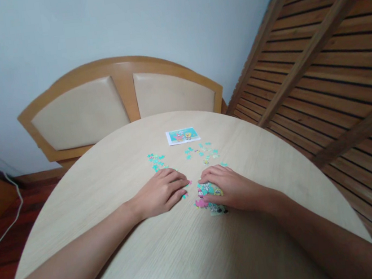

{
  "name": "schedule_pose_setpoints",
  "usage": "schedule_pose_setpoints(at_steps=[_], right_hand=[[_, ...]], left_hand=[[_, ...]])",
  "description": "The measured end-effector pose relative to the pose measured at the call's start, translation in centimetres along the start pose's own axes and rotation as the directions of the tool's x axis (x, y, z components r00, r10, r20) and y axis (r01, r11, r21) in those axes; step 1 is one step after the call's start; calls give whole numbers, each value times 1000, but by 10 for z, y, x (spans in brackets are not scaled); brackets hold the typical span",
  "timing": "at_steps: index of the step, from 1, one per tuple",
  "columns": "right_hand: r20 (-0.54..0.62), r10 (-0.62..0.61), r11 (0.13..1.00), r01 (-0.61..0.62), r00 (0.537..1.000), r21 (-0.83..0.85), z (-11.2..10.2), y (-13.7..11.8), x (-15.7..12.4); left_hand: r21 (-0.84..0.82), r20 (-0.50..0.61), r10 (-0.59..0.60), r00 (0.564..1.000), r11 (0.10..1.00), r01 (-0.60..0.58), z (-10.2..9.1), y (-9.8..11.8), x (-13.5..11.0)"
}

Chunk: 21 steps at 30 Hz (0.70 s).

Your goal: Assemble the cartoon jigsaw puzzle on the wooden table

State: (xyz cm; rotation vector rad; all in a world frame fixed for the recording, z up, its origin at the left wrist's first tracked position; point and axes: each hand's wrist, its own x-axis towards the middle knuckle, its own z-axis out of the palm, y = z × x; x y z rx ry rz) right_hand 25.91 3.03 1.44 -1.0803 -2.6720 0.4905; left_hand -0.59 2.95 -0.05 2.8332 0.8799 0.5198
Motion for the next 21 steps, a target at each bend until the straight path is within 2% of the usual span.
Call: schedule_pose_setpoints(at_steps=[5, 11, 16, 21], right_hand=[[-7, -8, 1000, 8, 1000, 4, -1, 2, -1], [-9, -48, 999, 49, 999, 22, -1, 3, -3], [-7, -70, 997, 70, 998, 39, -2, 3, -3], [-5, -66, 997, 66, 998, 38, -2, 2, -3]], left_hand=[[-61, -4, 74, 997, 995, -75, 1, 4, 1], [-151, -28, -36, 999, 988, 31, 6, 13, 5], [-244, -28, -63, 998, 968, 54, 6, 14, 4], [-187, -53, -117, 992, 977, 105, 6, 15, 0]])
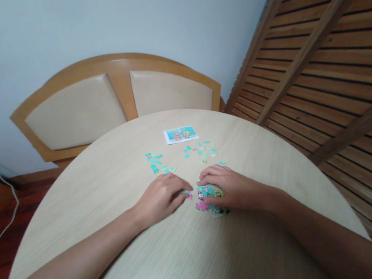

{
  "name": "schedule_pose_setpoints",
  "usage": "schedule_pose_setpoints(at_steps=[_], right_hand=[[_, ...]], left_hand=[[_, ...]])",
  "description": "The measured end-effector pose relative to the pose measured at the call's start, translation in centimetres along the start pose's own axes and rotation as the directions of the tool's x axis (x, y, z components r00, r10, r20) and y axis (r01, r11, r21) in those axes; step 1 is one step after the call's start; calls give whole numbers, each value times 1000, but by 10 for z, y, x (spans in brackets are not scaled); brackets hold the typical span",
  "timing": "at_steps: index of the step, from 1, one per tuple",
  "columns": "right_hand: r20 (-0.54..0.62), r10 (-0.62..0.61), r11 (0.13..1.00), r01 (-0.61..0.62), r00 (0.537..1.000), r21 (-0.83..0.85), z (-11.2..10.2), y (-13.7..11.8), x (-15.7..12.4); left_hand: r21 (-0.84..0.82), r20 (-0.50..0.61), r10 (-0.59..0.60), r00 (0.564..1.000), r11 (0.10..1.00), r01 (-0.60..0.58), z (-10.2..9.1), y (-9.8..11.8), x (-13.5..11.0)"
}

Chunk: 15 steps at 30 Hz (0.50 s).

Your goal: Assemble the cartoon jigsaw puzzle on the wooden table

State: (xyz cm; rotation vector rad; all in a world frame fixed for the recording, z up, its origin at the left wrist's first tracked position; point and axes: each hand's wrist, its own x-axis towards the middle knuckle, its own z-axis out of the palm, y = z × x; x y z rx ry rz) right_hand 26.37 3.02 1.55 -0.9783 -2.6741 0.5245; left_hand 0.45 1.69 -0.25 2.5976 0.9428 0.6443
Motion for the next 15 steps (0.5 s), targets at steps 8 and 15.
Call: schedule_pose_setpoints(at_steps=[8, 15], right_hand=[[-5, -15, 1000, 15, 1000, 3, 2, -1, 0], [-8, -19, 1000, 19, 1000, 6, 3, -2, 1]], left_hand=[[-26, -40, -126, 991, 992, 125, 6, 5, -2], [-182, -36, -126, 991, 976, 118, 9, 7, -3]])
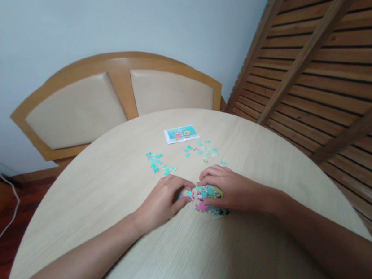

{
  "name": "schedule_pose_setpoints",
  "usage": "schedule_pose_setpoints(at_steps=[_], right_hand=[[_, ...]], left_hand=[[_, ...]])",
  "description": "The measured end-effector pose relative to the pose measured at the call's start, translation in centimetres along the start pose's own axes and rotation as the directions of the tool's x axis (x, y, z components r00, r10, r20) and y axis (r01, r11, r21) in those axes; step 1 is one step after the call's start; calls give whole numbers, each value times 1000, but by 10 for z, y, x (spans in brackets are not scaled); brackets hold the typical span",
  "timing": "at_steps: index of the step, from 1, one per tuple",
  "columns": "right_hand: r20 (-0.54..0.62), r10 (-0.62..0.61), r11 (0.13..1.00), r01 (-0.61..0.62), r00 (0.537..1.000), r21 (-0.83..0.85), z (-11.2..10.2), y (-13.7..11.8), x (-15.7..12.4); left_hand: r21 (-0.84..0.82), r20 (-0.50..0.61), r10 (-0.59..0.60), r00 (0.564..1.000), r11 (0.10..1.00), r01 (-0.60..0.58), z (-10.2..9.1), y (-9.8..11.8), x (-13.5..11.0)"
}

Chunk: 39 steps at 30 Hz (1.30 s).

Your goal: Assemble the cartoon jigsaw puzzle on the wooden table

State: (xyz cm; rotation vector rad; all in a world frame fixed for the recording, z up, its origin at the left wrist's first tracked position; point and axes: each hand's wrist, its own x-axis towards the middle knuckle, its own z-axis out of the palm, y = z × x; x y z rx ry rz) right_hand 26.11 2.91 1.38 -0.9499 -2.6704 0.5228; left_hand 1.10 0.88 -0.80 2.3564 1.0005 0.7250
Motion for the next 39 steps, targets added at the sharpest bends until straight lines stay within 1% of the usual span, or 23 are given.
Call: schedule_pose_setpoints(at_steps=[6, 9, 12, 15, 20, 23, 28, 32, 39], right_hand=[[-7, -12, 1000, 12, 1000, 9, 1, -1, 1], [-6, -6, 1000, 6, 1000, 12, 2, -1, 1], [-11, -2, 1000, 2, 1000, 12, 2, -2, 1], [-15, -5, 1000, 5, 1000, 6, 2, -2, 1], [-25, -10, 1000, 10, 1000, -7, 5, -2, 2], [-20, 4, 1000, -5, 1000, -24, 7, -3, 2], [-10, 15, 999, -16, 1000, -44, 7, -6, 2], [-5, 18, 999, -18, 1000, -46, 6, -6, 3], [-17, 0, 998, -1, 1000, -59, 8, -5, 2]], left_hand=[[-31, 0, 57, 998, 998, -57, 0, 2, 1], [-59, -3, 61, 998, 996, -61, 1, 1, 1], [-111, -8, 49, 999, 993, -49, 3, 0, 1], [-202, -17, 26, 1000, 979, -29, 4, 2, 1], [-376, -10, -38, 999, 926, 31, 7, 5, 1], [-440, -16, -60, 998, 897, 47, 9, 6, 0], [-517, -3, -108, 994, 851, 91, 11, 6, 1], [-567, 18, -118, 993, 817, 107, 12, 6, 1], [-572, 8, -127, 992, 813, 109, 13, 5, 0]])
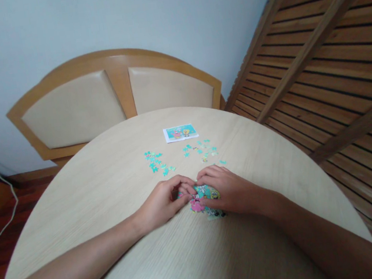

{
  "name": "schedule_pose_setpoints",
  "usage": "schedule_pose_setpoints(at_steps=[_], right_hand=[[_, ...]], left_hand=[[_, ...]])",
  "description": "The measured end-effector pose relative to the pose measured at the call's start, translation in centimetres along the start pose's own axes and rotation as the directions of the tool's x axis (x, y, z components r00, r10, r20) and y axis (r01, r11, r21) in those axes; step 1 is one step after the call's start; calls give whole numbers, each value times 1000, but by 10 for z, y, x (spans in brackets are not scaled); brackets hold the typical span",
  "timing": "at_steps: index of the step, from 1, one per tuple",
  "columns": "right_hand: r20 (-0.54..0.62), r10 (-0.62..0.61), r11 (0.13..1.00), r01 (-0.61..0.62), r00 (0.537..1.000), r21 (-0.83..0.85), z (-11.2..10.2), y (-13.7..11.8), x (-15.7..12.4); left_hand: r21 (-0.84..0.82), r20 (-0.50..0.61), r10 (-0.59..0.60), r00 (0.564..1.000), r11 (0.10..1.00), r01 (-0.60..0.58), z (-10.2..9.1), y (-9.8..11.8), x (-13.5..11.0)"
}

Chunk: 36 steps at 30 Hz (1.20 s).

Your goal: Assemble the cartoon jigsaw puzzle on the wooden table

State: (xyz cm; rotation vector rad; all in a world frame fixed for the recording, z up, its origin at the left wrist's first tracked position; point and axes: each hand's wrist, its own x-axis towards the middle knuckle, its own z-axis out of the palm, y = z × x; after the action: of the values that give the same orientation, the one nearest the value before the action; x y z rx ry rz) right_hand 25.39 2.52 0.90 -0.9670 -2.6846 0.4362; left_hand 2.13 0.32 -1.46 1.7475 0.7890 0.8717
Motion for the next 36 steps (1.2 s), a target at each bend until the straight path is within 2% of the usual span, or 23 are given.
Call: schedule_pose_setpoints(at_steps=[6, 10, 18, 28, 31, 34, 36], right_hand=[[-5, 2, 1000, -2, 1000, 2, 0, 0, 1], [-6, 7, 1000, -7, 1000, 11, -1, -1, 0], [-1, 6, 1000, -6, 1000, 11, -1, -1, 1], [-6, -3, 1000, 3, 1000, 26, -1, -2, 1], [-19, -16, 999, 17, 1000, 33, -1, -1, 1], [-38, -33, 999, 34, 999, 35, 0, 0, 0], [-38, -33, 999, 34, 999, 34, 0, 0, 0]], left_hand=[[47, 10, 10, 1000, 999, -10, -1, -3, 0], [148, 13, 23, 1000, 989, -25, -2, 0, 0], [371, 10, 76, 997, 926, -74, -7, 4, 1], [488, 50, 99, 994, 866, -111, -10, 6, 1], [543, 155, 179, 972, 806, -235, -15, 10, 1], [570, 312, 262, 913, 717, -401, -20, 14, 0], [595, 356, 286, 890, 665, -451, -24, 15, -1]])
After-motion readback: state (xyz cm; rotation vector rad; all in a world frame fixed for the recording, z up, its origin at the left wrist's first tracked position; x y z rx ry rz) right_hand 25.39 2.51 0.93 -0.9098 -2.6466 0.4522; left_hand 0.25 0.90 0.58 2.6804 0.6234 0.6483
